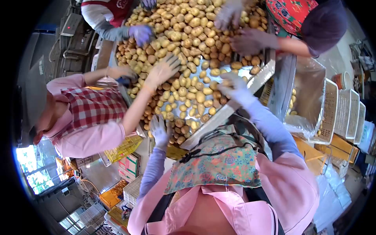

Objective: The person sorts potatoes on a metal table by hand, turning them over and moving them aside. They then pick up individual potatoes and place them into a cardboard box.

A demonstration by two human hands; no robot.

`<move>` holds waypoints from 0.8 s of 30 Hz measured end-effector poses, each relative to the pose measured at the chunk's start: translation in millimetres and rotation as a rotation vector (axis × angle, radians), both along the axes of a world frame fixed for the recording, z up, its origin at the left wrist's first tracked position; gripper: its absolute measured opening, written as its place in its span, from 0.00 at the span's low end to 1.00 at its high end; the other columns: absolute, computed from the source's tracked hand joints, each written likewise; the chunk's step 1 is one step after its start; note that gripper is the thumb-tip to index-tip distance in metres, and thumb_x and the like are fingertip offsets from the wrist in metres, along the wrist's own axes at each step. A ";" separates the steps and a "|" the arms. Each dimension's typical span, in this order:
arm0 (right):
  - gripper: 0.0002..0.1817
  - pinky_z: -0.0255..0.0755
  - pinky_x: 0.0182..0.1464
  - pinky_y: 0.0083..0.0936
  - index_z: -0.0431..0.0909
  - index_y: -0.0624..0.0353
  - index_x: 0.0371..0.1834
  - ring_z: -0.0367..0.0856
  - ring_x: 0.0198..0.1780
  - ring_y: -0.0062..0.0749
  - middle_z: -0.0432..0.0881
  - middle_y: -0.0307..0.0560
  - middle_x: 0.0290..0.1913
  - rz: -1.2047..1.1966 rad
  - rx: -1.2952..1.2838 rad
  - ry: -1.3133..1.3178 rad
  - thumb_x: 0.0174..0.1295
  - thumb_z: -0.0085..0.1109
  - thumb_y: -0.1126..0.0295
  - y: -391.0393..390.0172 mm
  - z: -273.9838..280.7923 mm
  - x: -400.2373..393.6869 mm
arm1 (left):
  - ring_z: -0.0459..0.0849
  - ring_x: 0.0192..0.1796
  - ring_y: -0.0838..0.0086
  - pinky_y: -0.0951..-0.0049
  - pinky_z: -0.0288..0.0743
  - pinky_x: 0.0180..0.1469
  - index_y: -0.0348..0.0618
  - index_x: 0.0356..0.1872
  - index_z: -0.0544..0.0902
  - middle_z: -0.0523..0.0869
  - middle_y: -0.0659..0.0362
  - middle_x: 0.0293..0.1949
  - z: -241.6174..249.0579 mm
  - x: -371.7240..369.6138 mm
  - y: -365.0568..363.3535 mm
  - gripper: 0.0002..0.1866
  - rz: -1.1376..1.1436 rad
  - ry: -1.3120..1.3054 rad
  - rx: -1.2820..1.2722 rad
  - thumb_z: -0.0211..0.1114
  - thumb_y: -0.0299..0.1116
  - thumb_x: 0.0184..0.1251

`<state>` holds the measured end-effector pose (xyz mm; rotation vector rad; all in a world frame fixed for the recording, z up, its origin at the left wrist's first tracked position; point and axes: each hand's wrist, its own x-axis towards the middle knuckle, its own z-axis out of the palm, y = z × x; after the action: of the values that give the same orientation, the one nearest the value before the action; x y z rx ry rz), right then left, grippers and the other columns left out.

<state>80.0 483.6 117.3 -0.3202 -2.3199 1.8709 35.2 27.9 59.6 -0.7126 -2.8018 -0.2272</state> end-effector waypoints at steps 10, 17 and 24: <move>0.35 0.66 0.76 0.41 0.71 0.68 0.73 0.73 0.73 0.48 0.68 0.58 0.79 -0.946 1.091 -0.180 0.68 0.72 0.61 212.5 45.9 302.2 | 0.67 0.71 0.33 0.23 0.53 0.70 0.54 0.70 0.80 0.72 0.37 0.71 6.9 -41.4 96.3 0.36 0.336 -0.311 0.069 0.63 0.65 0.70; 0.34 0.63 0.72 0.63 0.83 0.33 0.69 0.67 0.71 0.70 0.72 0.53 0.75 0.383 1.076 -0.005 0.55 0.69 0.46 -14.4 35.2 36.6 | 0.62 0.77 0.32 0.25 0.57 0.71 0.61 0.62 0.87 0.82 0.59 0.68 15.2 43.9 39.5 0.26 0.066 -0.387 0.011 0.66 0.59 0.68; 0.35 0.50 0.77 0.74 0.76 0.24 0.74 0.56 0.79 0.80 0.66 0.52 0.80 0.548 1.166 0.053 0.60 0.63 0.37 -99.1 -21.3 28.2 | 0.74 0.70 0.39 0.42 0.73 0.66 0.56 0.66 0.84 0.79 0.48 0.70 34.0 65.5 -34.0 0.27 0.126 -0.319 0.065 0.66 0.52 0.70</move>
<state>108.2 384.5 96.0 0.5312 -3.1304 0.3160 100.7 -6.1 93.6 -0.5222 -3.1088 -0.4425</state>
